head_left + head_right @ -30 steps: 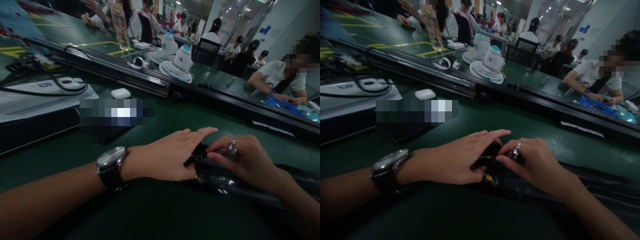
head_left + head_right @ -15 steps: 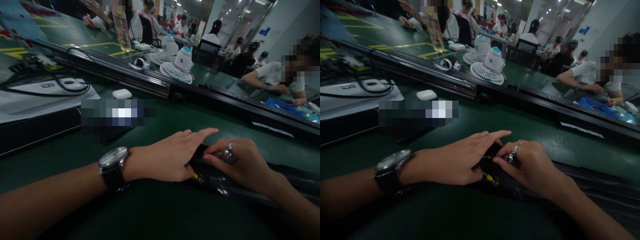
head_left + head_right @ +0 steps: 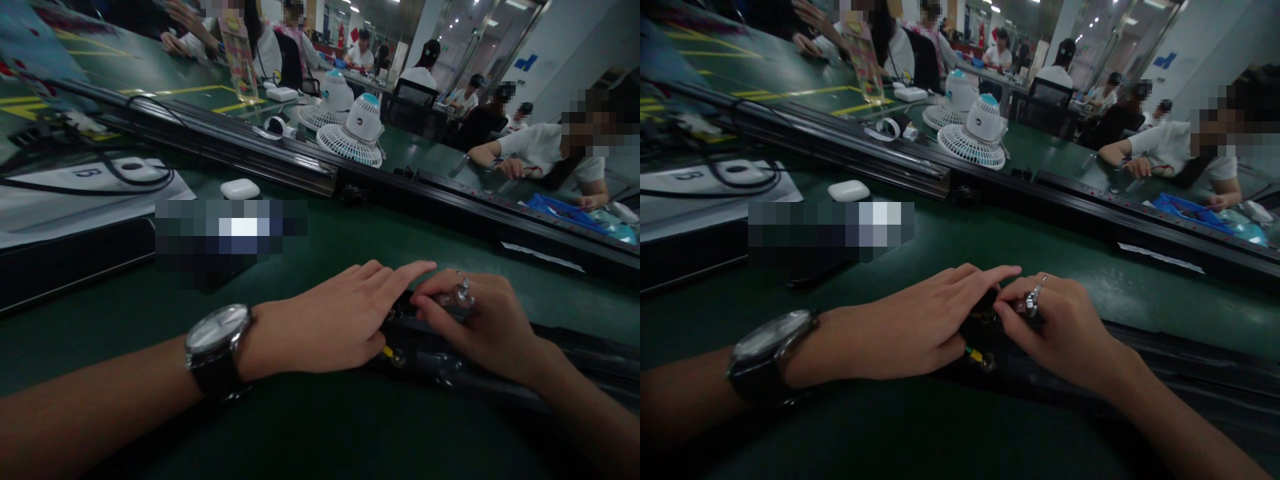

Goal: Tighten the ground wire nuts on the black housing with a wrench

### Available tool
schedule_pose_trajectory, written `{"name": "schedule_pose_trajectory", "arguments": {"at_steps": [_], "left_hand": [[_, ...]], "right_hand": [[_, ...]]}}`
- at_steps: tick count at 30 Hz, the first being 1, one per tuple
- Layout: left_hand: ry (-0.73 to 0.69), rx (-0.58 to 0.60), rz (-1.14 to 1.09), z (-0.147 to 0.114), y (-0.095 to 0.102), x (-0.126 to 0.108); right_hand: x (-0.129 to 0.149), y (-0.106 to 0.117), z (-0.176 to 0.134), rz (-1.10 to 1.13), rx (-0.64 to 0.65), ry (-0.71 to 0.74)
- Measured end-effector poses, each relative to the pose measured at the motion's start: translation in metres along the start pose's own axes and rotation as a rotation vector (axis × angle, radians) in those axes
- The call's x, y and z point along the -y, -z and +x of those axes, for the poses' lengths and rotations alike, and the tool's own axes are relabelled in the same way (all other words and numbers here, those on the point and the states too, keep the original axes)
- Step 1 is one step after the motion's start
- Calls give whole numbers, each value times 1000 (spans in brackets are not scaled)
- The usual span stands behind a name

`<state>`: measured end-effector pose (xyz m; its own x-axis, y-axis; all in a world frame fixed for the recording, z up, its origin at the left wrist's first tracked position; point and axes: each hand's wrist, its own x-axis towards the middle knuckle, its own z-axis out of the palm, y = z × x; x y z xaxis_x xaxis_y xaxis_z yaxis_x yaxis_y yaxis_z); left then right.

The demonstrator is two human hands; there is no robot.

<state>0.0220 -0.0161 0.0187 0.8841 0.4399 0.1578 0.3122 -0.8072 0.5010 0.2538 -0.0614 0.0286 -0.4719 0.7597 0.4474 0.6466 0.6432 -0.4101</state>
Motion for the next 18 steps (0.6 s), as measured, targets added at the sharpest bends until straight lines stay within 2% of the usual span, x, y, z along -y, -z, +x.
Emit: {"name": "schedule_pose_trajectory", "arguments": {"at_steps": [7, 18], "left_hand": [[48, -75, -45, -2, -6, -4], [48, -5, -61, -2, 1, -5]], "right_hand": [[7, 2, 4, 4, -47, -155], [8, -6, 0, -41, -29, -77]]}}
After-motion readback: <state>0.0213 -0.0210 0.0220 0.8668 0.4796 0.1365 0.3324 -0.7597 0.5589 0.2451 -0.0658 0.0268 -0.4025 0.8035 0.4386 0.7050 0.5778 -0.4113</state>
